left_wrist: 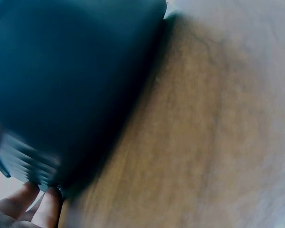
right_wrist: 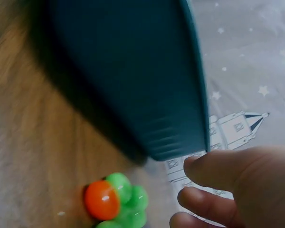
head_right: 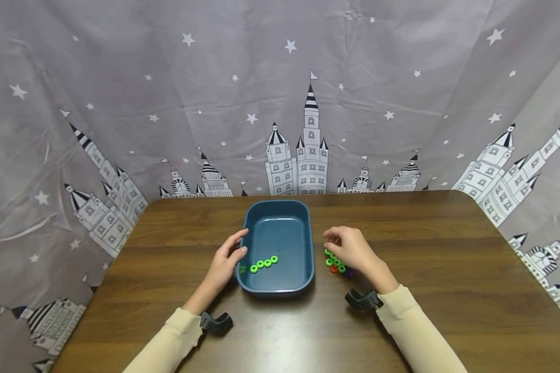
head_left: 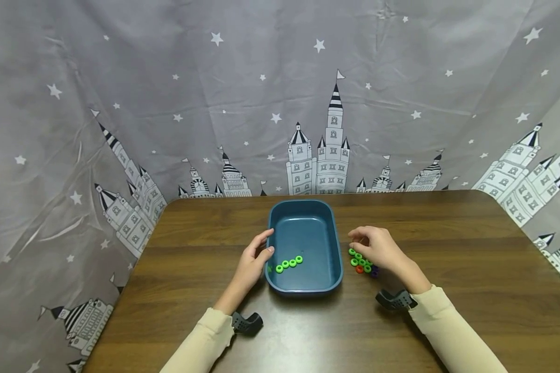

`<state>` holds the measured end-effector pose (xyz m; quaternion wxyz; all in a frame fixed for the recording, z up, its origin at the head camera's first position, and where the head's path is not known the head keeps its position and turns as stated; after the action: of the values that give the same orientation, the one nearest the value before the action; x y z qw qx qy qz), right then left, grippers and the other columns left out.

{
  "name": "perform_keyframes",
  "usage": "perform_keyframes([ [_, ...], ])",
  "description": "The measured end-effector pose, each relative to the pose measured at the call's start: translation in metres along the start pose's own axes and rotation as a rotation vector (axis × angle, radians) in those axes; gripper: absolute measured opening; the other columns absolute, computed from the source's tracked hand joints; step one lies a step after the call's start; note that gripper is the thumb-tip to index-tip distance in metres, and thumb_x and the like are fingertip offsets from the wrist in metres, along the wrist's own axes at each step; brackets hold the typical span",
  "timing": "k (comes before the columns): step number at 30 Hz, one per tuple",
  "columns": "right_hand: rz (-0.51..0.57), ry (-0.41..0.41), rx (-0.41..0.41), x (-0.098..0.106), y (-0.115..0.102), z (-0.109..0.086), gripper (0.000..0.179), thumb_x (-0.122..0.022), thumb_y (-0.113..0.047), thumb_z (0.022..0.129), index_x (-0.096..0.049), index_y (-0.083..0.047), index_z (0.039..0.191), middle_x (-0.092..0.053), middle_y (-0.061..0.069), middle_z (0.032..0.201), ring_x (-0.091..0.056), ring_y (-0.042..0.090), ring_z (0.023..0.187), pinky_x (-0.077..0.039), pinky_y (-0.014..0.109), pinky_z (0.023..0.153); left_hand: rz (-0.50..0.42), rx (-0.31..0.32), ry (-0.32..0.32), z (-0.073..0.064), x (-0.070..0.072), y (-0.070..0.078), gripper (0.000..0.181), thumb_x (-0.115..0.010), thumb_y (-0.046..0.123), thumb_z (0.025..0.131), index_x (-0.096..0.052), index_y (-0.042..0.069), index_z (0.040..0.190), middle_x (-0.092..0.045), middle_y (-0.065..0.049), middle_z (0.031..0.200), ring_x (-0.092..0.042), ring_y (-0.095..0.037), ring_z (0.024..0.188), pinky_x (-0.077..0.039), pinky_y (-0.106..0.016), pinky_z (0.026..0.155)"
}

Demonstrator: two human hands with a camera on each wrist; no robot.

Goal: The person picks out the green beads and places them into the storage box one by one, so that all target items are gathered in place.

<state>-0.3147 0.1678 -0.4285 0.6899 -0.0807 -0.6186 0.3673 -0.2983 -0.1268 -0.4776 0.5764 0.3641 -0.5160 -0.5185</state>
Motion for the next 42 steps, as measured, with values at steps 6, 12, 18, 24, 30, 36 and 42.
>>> perform_keyframes([
  [6, -0.027, -0.03, -0.058, -0.01, 0.015, -0.002, 0.019, -0.072, -0.009, 0.088, -0.076, -0.001, 0.104, -0.075, 0.006, 0.087, -0.064, 0.012, 0.078, -0.052, 0.031, 0.071, -0.003, 0.003, -0.001, 0.001, 0.0, 0.0, 0.045, -0.056, 0.008, 0.102, -0.052, 0.004, 0.146, -0.051, -0.02, 0.153, -0.046, -0.042, 0.141, -0.037, -0.06, 0.115],
  [12, -0.051, -0.04, -0.064, -0.017, 0.018, -0.003, 0.018, -0.074, -0.011, 0.086, -0.077, -0.001, 0.101, -0.075, 0.005, 0.084, -0.066, 0.014, 0.077, -0.054, 0.035, 0.072, 0.0, -0.001, 0.005, 0.001, 0.0, 0.0, 0.045, -0.056, 0.007, 0.101, -0.053, 0.004, 0.146, -0.052, -0.021, 0.152, -0.048, -0.042, 0.139, -0.038, -0.057, 0.114],
  [18, -0.081, -0.034, -0.083, -0.019, 0.02, -0.003, 0.018, -0.077, -0.013, 0.084, -0.077, -0.002, 0.098, -0.076, 0.006, 0.084, -0.068, 0.015, 0.076, -0.056, 0.037, 0.073, 0.0, 0.004, 0.006, 0.001, 0.0, -0.004, 0.045, -0.057, 0.008, 0.101, -0.054, 0.005, 0.145, -0.053, -0.02, 0.151, -0.048, -0.041, 0.139, -0.038, -0.057, 0.114],
  [24, -0.108, -0.027, -0.078, -0.02, 0.02, -0.003, 0.019, -0.08, -0.012, 0.081, -0.078, -0.002, 0.097, -0.076, 0.008, 0.085, -0.07, 0.02, 0.078, -0.056, 0.041, 0.074, 0.001, 0.004, 0.009, 0.001, 0.0, -0.004, 0.045, -0.057, 0.007, 0.101, -0.054, 0.005, 0.146, -0.053, -0.02, 0.151, -0.05, -0.04, 0.138, -0.039, -0.057, 0.114],
  [30, -0.138, -0.02, -0.079, -0.02, 0.02, -0.005, 0.02, -0.081, -0.013, 0.08, -0.078, -0.003, 0.096, -0.074, 0.007, 0.086, -0.068, 0.021, 0.08, -0.055, 0.041, 0.073, 0.002, -0.001, 0.006, 0.0, 0.0, -0.001, 0.045, -0.057, 0.008, 0.101, -0.054, 0.004, 0.145, -0.053, -0.021, 0.15, -0.051, -0.04, 0.137, -0.04, -0.056, 0.113],
  [36, -0.138, -0.012, -0.076, -0.02, 0.02, -0.004, 0.019, -0.08, -0.014, 0.08, -0.079, -0.003, 0.095, -0.072, 0.007, 0.085, -0.067, 0.021, 0.079, -0.054, 0.041, 0.071, -0.005, 0.012, 0.006, 0.001, 0.0, -0.003, 0.045, -0.056, 0.007, 0.101, -0.054, 0.006, 0.146, -0.053, -0.019, 0.151, -0.05, -0.04, 0.138, -0.038, -0.057, 0.115],
  [42, -0.137, -0.013, -0.073, -0.021, 0.02, -0.005, 0.018, -0.08, -0.014, 0.081, -0.079, -0.004, 0.095, -0.072, 0.007, 0.086, -0.067, 0.02, 0.079, -0.054, 0.039, 0.07, -0.008, 0.017, 0.012, 0.001, 0.001, -0.003, 0.045, -0.057, 0.006, 0.1, -0.054, 0.005, 0.145, -0.053, -0.02, 0.15, -0.05, -0.04, 0.138, -0.038, -0.057, 0.115],
])
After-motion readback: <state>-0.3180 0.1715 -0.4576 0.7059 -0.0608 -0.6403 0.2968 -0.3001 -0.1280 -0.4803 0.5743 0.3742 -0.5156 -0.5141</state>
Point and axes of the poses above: each hand's wrist, its own z-axis towards the middle knuckle, its own x-axis out of the back of the hand, y = z × x, the point moved 9 cm from there along z, towards the middle knuckle
